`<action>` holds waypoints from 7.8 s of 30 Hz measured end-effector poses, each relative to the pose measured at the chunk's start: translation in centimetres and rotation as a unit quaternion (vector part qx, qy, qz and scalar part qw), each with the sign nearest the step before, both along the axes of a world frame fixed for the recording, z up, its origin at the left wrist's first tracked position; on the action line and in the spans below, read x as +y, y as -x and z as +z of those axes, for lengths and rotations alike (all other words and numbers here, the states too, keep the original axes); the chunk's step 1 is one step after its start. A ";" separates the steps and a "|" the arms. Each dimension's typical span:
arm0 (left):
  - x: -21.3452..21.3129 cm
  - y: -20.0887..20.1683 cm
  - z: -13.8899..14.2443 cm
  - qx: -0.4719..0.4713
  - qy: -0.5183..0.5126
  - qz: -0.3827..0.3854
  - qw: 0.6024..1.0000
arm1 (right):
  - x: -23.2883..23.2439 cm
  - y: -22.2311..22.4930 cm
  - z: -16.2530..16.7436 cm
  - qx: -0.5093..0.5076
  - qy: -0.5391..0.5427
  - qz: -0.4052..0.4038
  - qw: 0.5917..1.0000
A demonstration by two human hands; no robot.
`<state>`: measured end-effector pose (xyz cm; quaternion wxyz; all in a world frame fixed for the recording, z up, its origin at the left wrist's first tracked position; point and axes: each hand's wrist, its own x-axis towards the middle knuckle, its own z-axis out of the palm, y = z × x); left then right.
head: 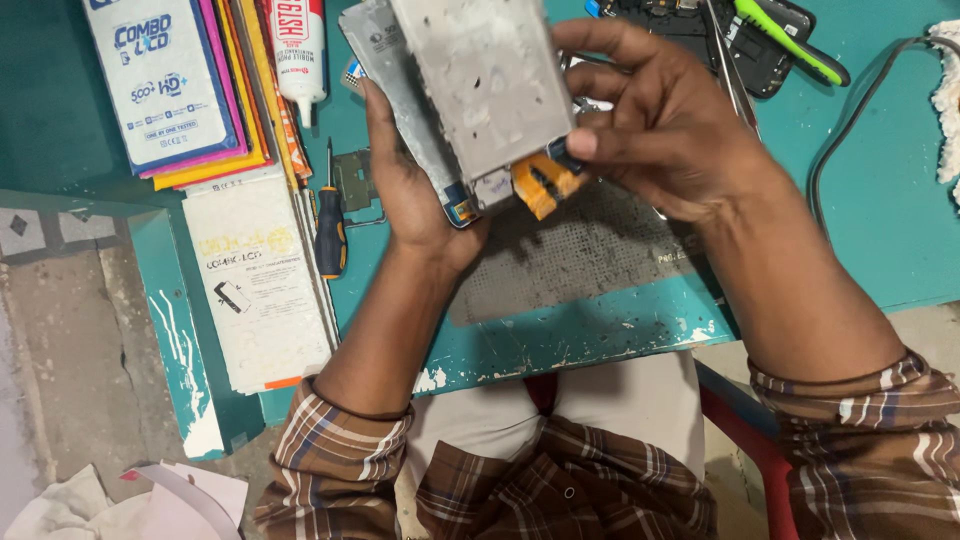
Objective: The person removes a ribbon cable from a smartphone, then applies adhesive along the frame edges using a bottle and spreads it with a metal tool. The phone remains disassembled on the workbench.
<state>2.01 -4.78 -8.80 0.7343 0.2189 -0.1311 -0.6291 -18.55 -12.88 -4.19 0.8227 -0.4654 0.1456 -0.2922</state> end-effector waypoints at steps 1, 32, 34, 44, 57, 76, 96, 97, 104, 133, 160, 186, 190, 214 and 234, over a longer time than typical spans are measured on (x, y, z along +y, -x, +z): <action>0.1 0.0 0.1 -0.001 0.008 -0.008 1.000 | 0.0 0.2 0.1 -0.004 -0.001 -0.003 1.000; -0.5 0.0 -0.7 0.011 -0.065 -0.021 0.998 | -0.2 0.3 -1.2 -0.038 0.002 0.008 0.999; -0.5 0.0 -0.4 -0.002 -0.084 -0.019 0.996 | -0.2 0.3 -1.1 -0.023 0.008 0.006 1.000; 0.4 0.4 -0.3 -0.040 -0.010 -0.126 0.991 | 0.2 -0.7 0.4 0.058 0.020 -0.073 0.995; -0.2 0.1 -2.1 -0.047 -0.061 -0.061 0.995 | 0.0 -0.2 0.3 -0.022 0.019 -0.010 1.000; 0.5 0.3 -1.2 -0.063 0.017 -0.096 0.993 | 0.6 -0.3 1.0 0.100 0.134 -0.004 0.986; 1.0 0.6 1.1 -0.113 -0.022 -0.035 0.993 | 1.0 -0.5 0.7 0.111 0.184 0.013 0.976; 1.1 0.6 1.2 -0.118 -0.023 -0.031 0.992 | 1.0 -0.5 0.9 0.122 0.174 0.017 0.977; 1.5 0.2 1.2 -0.187 -0.013 0.002 0.982 | 0.9 -1.3 1.1 0.100 0.104 0.038 0.989; 0.4 0.2 0.6 -0.130 -0.065 -0.003 0.989 | -0.1 0.5 0.1 -0.129 -0.091 0.056 0.986; -0.4 -0.2 -3.1 -0.088 -0.058 0.085 0.991 | 0.9 0.0 1.0 0.028 -0.025 0.021 0.999; 1.5 0.8 0.3 -0.446 -0.015 0.134 0.885 | 1.8 -1.7 1.3 0.223 0.387 -0.198 0.872; 1.3 0.9 1.4 -0.443 -0.004 0.171 0.880 | 1.8 -1.4 2.0 0.239 0.603 -0.228 0.726; 1.0 0.1 0.1 -0.223 -0.019 0.153 0.963 | 2.0 -1.9 0.7 0.254 0.506 -0.245 0.787; 1.1 -0.6 0.5 -0.072 -0.008 0.040 0.997 | 1.9 -2.7 -0.6 0.207 0.383 -0.109 0.894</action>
